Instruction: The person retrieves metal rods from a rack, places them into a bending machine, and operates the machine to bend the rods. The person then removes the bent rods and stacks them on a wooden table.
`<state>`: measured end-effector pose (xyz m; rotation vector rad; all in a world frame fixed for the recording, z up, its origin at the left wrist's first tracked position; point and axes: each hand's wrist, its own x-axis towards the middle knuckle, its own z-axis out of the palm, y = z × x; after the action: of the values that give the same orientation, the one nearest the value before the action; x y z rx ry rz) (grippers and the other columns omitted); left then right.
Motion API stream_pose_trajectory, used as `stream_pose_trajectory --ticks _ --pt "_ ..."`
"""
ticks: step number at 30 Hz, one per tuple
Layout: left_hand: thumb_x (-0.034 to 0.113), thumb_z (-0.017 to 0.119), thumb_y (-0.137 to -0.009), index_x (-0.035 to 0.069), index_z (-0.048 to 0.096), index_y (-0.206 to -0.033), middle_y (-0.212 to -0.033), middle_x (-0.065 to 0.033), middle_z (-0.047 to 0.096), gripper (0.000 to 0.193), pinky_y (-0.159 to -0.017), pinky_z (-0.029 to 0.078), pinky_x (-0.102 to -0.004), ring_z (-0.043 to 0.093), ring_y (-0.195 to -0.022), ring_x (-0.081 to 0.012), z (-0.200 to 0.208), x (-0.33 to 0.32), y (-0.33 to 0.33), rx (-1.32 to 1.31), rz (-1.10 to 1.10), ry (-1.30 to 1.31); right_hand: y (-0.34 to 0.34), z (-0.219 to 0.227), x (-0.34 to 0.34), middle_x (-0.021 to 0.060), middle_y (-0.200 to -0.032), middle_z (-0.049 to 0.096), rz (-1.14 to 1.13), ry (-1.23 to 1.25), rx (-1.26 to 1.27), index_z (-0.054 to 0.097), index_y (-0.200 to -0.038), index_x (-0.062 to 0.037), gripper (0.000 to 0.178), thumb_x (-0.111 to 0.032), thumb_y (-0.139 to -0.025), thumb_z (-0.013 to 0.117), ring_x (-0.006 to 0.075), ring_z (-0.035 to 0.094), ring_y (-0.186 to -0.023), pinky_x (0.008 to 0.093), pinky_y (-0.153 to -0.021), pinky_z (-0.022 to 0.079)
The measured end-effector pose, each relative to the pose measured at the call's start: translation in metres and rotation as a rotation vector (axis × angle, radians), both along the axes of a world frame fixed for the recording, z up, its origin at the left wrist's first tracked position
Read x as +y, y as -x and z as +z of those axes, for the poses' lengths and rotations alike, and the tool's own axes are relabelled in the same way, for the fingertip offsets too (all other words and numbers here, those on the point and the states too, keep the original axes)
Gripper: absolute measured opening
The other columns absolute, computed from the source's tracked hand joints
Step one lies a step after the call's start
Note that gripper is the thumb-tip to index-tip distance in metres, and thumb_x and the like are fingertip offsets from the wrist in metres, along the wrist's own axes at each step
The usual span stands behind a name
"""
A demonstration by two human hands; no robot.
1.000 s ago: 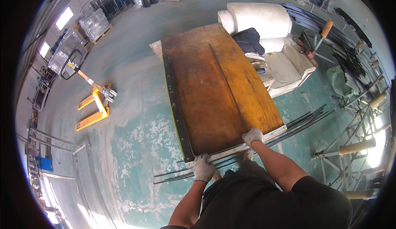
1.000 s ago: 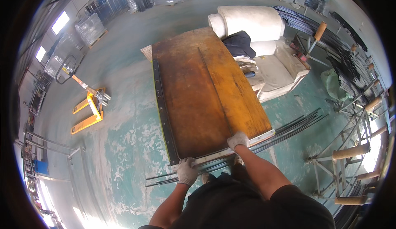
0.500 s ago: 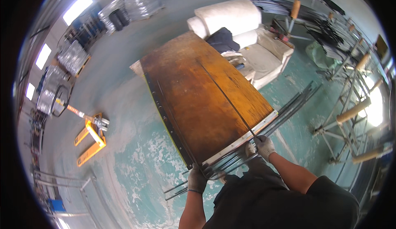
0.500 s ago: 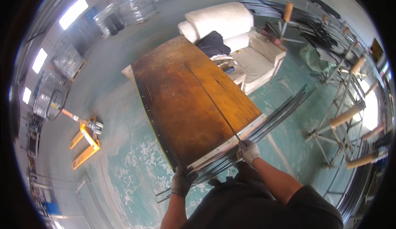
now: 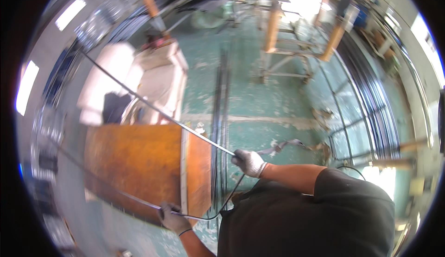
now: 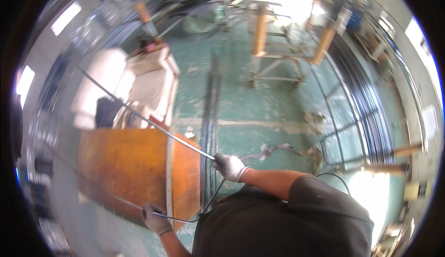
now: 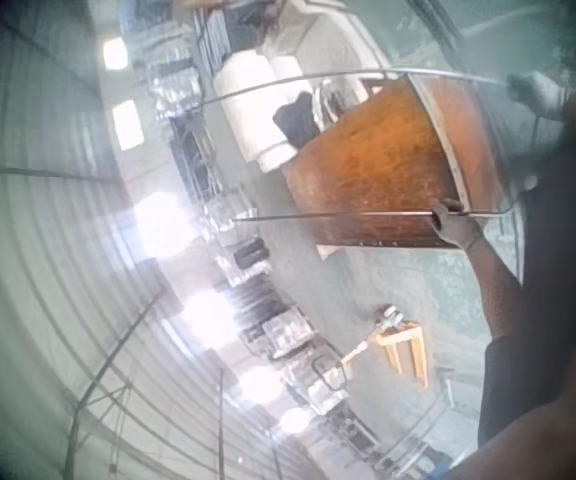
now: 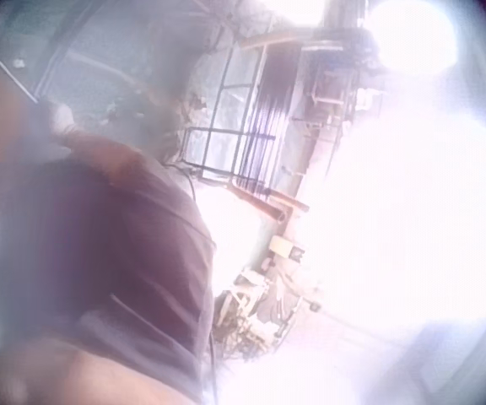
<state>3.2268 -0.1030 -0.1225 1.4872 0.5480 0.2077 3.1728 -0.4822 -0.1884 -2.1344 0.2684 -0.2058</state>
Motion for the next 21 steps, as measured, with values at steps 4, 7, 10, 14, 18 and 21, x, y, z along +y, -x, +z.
stream_pose_trajectory --ticks 4,7,10,14,18,21 --pt "0.031 0.070 -0.118 0.011 0.050 -0.090 -0.063 0.0012 0.039 0.040 -0.061 0.031 -0.0317 0.036 -0.060 -0.0111 0.034 -0.113 -0.025 -0.301 -0.184 -0.159 0.041 0.027 -0.084 0.0200 -0.094 0.075 -0.142 -0.136 -0.099 0.076 -0.117 -0.0045 0.023 -0.017 -0.099 0.084 0.0428 0.076 -0.087 0.0508 -0.080 0.060" --pt "0.025 0.067 -0.116 0.011 0.050 -0.086 -0.064 0.0023 0.038 0.037 -0.064 0.031 -0.0320 0.036 -0.061 -0.0119 0.032 -0.233 -0.020 -0.336 -0.373 -0.154 0.057 0.053 -0.157 0.0146 -0.095 0.075 -0.502 -0.404 -0.155 0.076 -0.123 -0.0033 0.034 -0.023 -0.098 0.088 0.0271 0.074 -0.084 0.0423 -0.083 0.061" --pt "0.024 0.066 -0.114 0.011 0.053 -0.085 -0.067 0.0021 0.045 0.034 -0.062 0.032 -0.0324 0.040 -0.062 -0.0117 0.025 -0.343 -0.009 -0.370 -0.593 -0.168 0.089 0.070 -0.246 0.0190 -0.089 0.074 -0.885 -0.452 -0.235 0.075 -0.110 -0.0002 0.038 -0.036 -0.103 0.086 0.0257 0.070 -0.080 0.0426 -0.080 0.059" --pt "0.030 0.071 -0.117 0.010 0.060 -0.095 -0.072 0.0010 0.052 0.032 -0.061 0.035 -0.0303 0.046 -0.064 -0.0102 0.010 -0.475 0.010 -0.309 -0.839 -0.055 0.177 0.067 -0.329 0.0135 -0.081 0.066 -1.100 -0.453 -0.308 0.072 -0.105 0.0010 0.040 -0.038 -0.108 0.083 0.0186 0.056 -0.076 0.0422 -0.074 0.054" --pt "0.037 0.069 -0.120 0.005 0.069 -0.118 -0.088 -0.0011 0.064 0.032 -0.066 0.047 -0.0304 0.057 -0.073 -0.0124 0.001 -0.592 0.019 -0.083 -1.114 0.001 0.262 0.056 -0.369 0.0068 -0.091 0.071 -1.289 -0.471 -0.348 0.072 -0.116 0.0013 0.032 -0.028 -0.109 0.083 0.0133 0.062 -0.085 0.0357 -0.082 0.057" --pt "0.038 0.068 -0.121 0.004 0.071 -0.120 -0.089 -0.0016 0.066 0.034 -0.069 0.051 -0.0322 0.060 -0.075 -0.0132 -0.008 -0.686 0.044 -0.048 -1.360 0.079 0.315 0.053 -0.397 0.0019 -0.089 0.072 -1.515 -0.440 -0.557 0.073 -0.112 -0.0003 0.026 -0.024 -0.110 0.083 0.0088 0.061 -0.085 0.0318 -0.079 0.055"
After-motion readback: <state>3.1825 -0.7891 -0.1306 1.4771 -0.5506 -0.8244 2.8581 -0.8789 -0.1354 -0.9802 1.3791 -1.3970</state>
